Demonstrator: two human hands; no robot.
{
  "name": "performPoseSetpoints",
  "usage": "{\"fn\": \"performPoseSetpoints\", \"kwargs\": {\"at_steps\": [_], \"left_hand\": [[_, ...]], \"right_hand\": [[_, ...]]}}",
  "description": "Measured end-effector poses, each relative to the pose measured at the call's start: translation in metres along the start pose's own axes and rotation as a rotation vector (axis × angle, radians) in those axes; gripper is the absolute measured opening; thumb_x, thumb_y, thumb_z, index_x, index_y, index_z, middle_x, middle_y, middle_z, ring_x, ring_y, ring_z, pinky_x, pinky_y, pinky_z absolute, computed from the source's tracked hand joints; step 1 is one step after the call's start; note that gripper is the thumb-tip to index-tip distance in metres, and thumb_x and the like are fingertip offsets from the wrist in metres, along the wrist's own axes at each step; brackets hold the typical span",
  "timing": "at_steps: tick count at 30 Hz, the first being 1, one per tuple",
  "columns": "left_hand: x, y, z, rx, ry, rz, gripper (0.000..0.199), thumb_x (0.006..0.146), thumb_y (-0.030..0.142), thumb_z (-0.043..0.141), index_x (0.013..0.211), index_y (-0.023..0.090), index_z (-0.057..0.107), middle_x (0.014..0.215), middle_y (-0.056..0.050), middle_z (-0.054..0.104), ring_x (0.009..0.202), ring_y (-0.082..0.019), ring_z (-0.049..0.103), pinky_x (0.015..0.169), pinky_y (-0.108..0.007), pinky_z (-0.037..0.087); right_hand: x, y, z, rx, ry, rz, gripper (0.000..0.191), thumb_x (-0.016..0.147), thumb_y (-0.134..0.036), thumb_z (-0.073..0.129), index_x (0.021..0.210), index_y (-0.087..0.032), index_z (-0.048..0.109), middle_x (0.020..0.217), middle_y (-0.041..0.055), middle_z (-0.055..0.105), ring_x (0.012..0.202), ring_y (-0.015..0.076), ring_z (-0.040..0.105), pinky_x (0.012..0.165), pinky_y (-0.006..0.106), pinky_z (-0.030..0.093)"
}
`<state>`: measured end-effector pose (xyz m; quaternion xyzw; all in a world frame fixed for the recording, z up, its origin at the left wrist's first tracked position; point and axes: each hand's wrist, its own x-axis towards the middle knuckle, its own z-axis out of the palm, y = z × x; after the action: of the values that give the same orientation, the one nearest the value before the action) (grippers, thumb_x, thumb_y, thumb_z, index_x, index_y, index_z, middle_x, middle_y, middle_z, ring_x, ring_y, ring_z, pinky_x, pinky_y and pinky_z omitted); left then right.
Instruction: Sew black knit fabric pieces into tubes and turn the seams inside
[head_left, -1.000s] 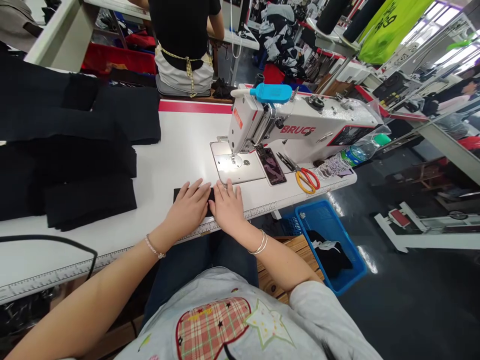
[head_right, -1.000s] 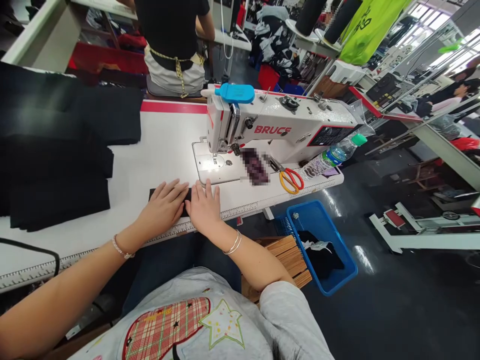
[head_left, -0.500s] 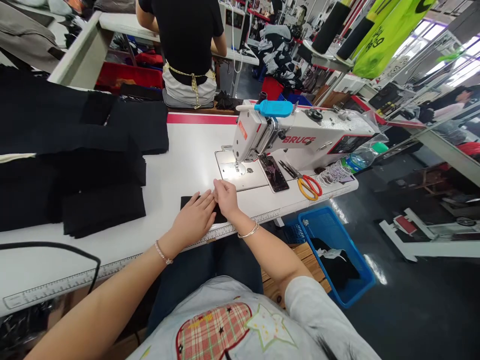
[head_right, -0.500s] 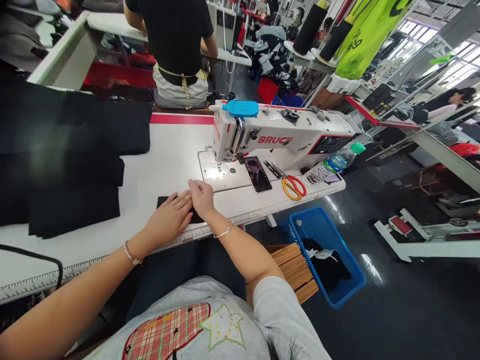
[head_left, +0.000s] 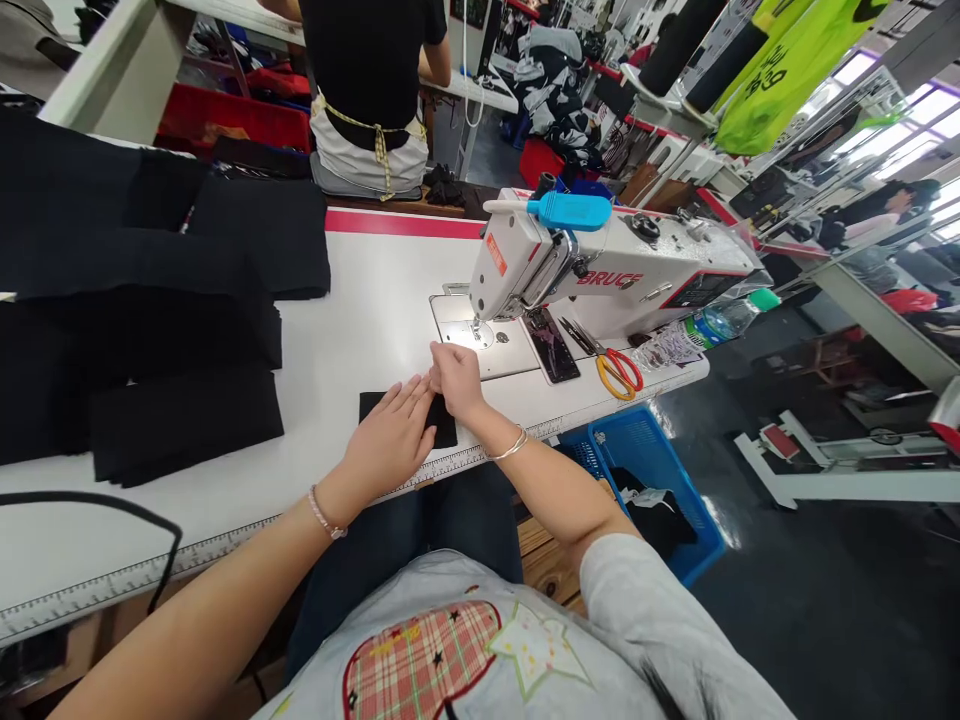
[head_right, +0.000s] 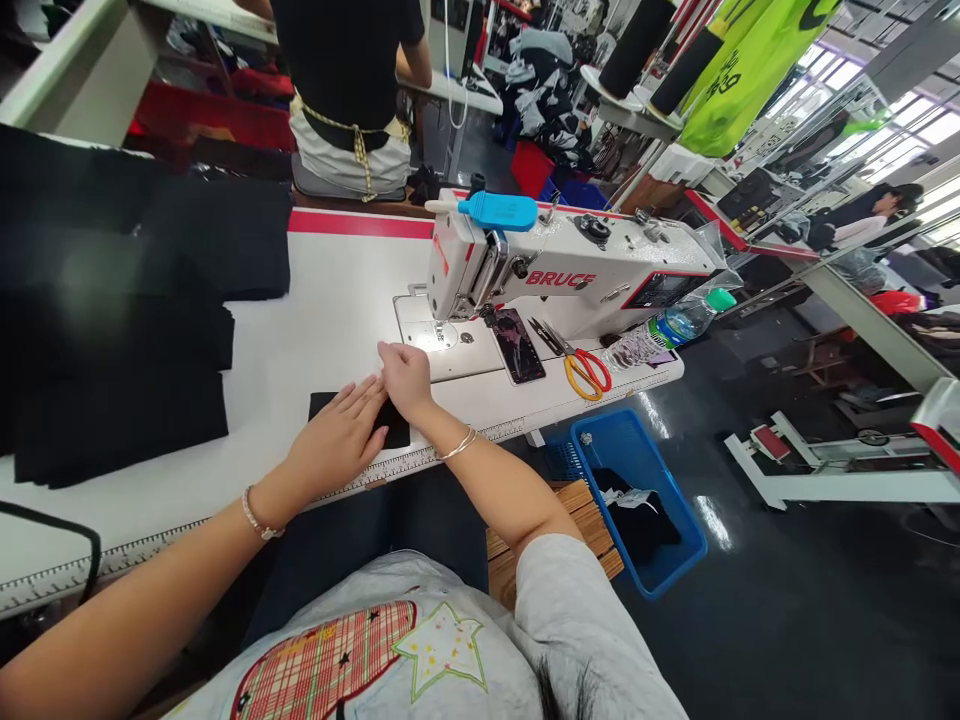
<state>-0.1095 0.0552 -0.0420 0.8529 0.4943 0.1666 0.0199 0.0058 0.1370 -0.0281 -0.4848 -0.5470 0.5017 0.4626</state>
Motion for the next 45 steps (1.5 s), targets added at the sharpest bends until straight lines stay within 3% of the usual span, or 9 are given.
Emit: {"fn": "performPoseSetpoints", "kwargs": {"at_steps": [5,18,27,38,45], "left_hand": [[-0.002,-0.001,0.003,-0.079,0.046,-0.036,0.051,0.094,0.028,0.036,0.136,0.000,0.042,0.137,-0.022,0.056,0.141,-0.029,0.038,0.117,-0.046,0.032],[0.000,-0.001,0.000,-0.064,0.041,-0.050,0.052,0.093,0.030,0.039,0.133,-0.002,0.044,0.137,-0.025,0.055,0.137,-0.031,0.044,0.116,-0.047,0.034],[-0.001,-0.001,0.002,-0.056,0.020,-0.030,0.054,0.093,0.029,0.036,0.138,0.002,0.047,0.143,-0.019,0.052,0.138,-0.031,0.042,0.116,-0.048,0.032],[-0.001,0.000,-0.002,-0.082,-0.002,-0.053,0.055,0.091,0.030,0.039,0.138,0.004,0.048,0.144,-0.016,0.051,0.138,-0.031,0.042,0.116,-0.048,0.033],[-0.002,-0.001,0.000,-0.065,0.007,-0.035,0.054,0.094,0.033,0.038,0.139,0.007,0.050,0.146,-0.017,0.048,0.139,-0.032,0.041,0.116,-0.049,0.032]], "right_hand": [[-0.002,0.004,0.003,-0.023,-0.030,-0.006,0.046,0.084,-0.043,0.052,0.049,-0.024,0.027,0.045,-0.0079,0.025,0.047,0.0085,0.027,0.047,0.024,0.028],[-0.004,0.001,0.004,-0.074,-0.052,-0.036,0.044,0.082,-0.038,0.051,0.050,-0.024,0.024,0.048,-0.0070,0.022,0.050,0.0093,0.025,0.049,0.025,0.026],[-0.033,0.006,-0.011,-0.131,-0.033,-0.071,0.042,0.086,-0.041,0.045,0.051,-0.024,0.027,0.049,-0.0064,0.026,0.051,0.0100,0.028,0.050,0.026,0.028],[-0.050,-0.004,-0.011,-0.239,-0.078,-0.147,0.041,0.087,-0.036,0.045,0.050,-0.022,0.031,0.050,-0.0061,0.030,0.053,0.0102,0.030,0.054,0.026,0.028],[-0.061,0.003,-0.016,-0.274,-0.084,-0.180,0.040,0.086,-0.035,0.045,0.051,-0.022,0.032,0.049,-0.0062,0.032,0.052,0.0102,0.031,0.055,0.027,0.029]]}}
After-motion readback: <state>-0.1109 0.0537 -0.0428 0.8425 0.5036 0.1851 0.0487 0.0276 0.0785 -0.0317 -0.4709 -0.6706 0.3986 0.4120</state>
